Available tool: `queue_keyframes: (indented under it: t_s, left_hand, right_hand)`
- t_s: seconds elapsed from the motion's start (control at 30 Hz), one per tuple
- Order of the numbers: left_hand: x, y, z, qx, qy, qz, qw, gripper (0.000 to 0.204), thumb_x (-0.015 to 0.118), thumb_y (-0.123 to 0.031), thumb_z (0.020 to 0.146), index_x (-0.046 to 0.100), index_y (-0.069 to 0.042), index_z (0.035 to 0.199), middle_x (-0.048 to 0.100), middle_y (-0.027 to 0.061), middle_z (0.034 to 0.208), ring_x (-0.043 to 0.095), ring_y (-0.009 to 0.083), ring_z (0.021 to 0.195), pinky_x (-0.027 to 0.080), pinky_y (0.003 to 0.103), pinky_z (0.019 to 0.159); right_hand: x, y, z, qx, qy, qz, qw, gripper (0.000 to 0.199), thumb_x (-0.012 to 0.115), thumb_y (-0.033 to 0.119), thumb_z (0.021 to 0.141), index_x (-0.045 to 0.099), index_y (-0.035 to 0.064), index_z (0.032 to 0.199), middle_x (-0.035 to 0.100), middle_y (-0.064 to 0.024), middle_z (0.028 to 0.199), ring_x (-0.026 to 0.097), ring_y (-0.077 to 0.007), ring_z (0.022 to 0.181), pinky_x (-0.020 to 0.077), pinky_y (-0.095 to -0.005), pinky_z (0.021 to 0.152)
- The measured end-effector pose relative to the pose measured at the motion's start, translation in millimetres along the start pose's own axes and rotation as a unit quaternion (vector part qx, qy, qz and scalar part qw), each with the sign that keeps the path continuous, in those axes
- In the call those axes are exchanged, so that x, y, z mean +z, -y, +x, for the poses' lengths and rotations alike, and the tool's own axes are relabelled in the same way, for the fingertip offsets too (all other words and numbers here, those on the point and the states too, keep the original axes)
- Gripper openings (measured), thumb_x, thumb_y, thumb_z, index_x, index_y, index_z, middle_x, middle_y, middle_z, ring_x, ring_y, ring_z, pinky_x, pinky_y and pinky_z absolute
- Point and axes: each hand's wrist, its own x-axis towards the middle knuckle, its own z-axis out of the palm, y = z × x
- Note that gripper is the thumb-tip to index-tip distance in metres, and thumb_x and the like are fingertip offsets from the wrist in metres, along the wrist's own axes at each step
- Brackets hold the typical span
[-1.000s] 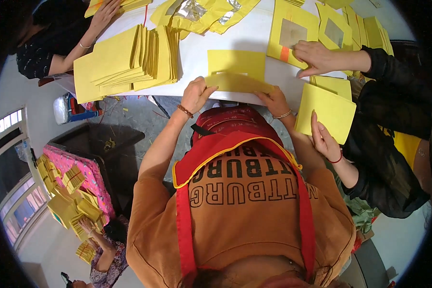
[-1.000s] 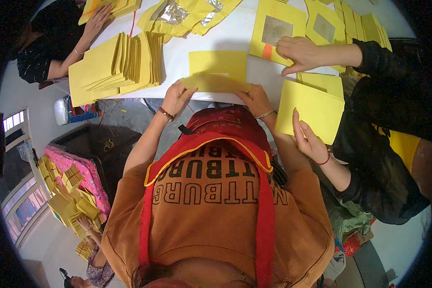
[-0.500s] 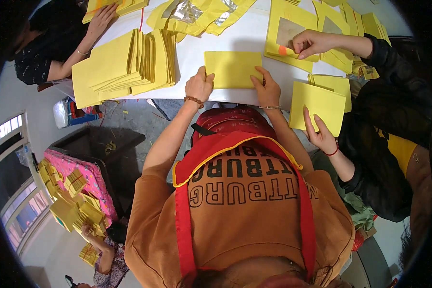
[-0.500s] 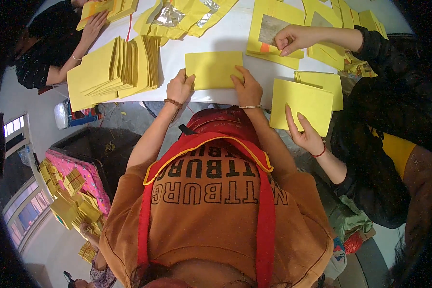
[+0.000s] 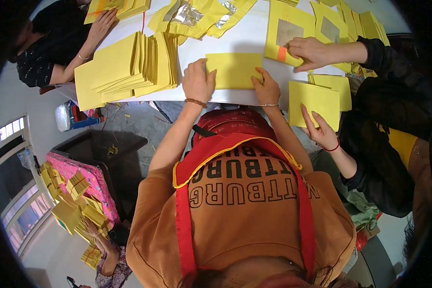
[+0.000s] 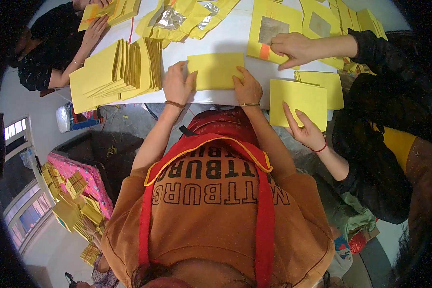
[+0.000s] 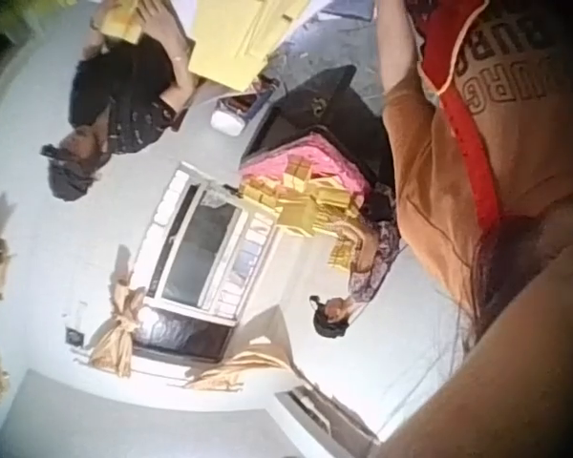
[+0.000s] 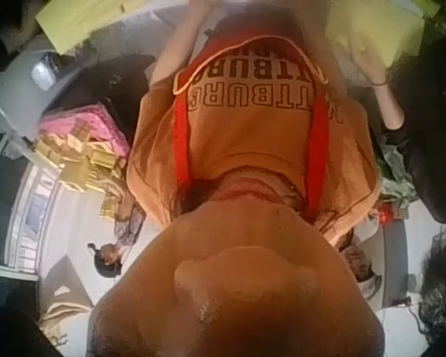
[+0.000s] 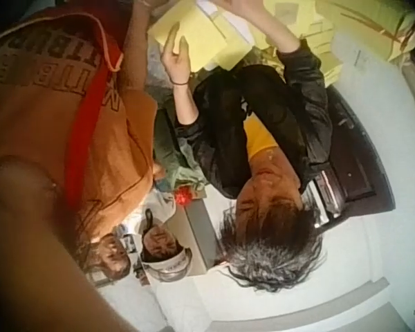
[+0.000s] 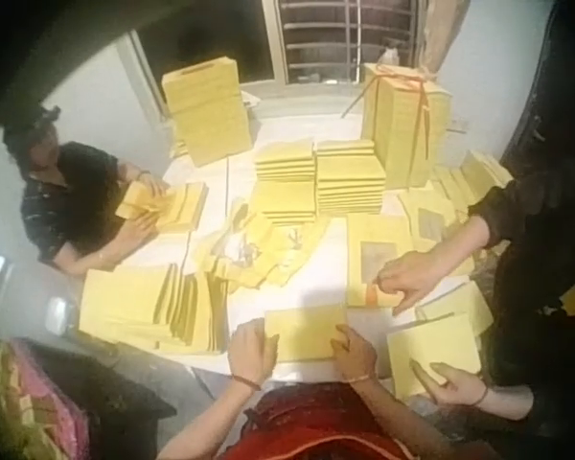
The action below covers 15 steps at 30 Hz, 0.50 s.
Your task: Folding sheets of yellow paper with silver foil centers.
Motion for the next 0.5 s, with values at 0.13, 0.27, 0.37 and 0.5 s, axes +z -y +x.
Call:
queue_keyframes:
  t_s: [0.13,0.27,0.37,0.5]
  left_hand:
    - [26.9,-20.3,3.0,0.343,-0.038,0.165,0.924,0.047,0.063,-0.028,0.069,0.049,-0.009,0.11,0.044,0.0105,0.116,0.038,0.0288,0.108,0.03,0.044,0.087]
    - [48.9,-9.5,9.5,0.367,0.004,0.23,0.901,0.057,0.056,-0.042,0.073,0.045,-0.013,0.12,0.036,0.0126,0.126,0.029,0.0308,0.117,0.022,0.048,0.094]
    - [54.9,-4.9,11.5,0.369,0.005,0.253,0.894,0.061,0.052,-0.049,0.073,0.043,-0.014,0.122,0.034,0.0124,0.128,0.027,0.0317,0.119,0.019,0.051,0.094]
    - [56.1,-11.1,12.8,0.365,0.045,0.243,0.898,0.059,0.053,-0.044,0.073,0.041,-0.014,0.123,0.03,0.012,0.131,0.023,0.0324,0.122,0.017,0.052,0.096]
  right_hand:
    - [-1.0,4.3,-0.1,0.003,0.012,-0.011,1.0,0.033,0.058,0.024,0.074,0.055,0.014,0.105,0.06,-0.0146,0.09,0.057,-0.0328,0.081,0.0438,-0.0397,0.07]
    - [-0.9,8.5,-0.6,-0.004,0.014,-0.005,1.0,0.033,0.057,0.023,0.074,0.055,0.0126,0.105,0.06,-0.0153,0.09,0.056,-0.0338,0.081,0.0443,-0.0393,0.07]
    - [-3.6,8.2,0.3,0.03,0.043,0.02,0.998,0.034,0.058,0.025,0.072,0.055,0.0135,0.105,0.055,-0.0128,0.105,0.054,-0.0303,0.092,0.0423,-0.0412,0.074]
    - [1.4,20.6,-7.2,-0.12,-0.04,-0.191,0.973,0.044,0.056,0.031,0.073,0.049,0.013,0.112,0.037,-0.0096,0.127,0.038,-0.0279,0.112,0.0304,-0.0473,0.088]
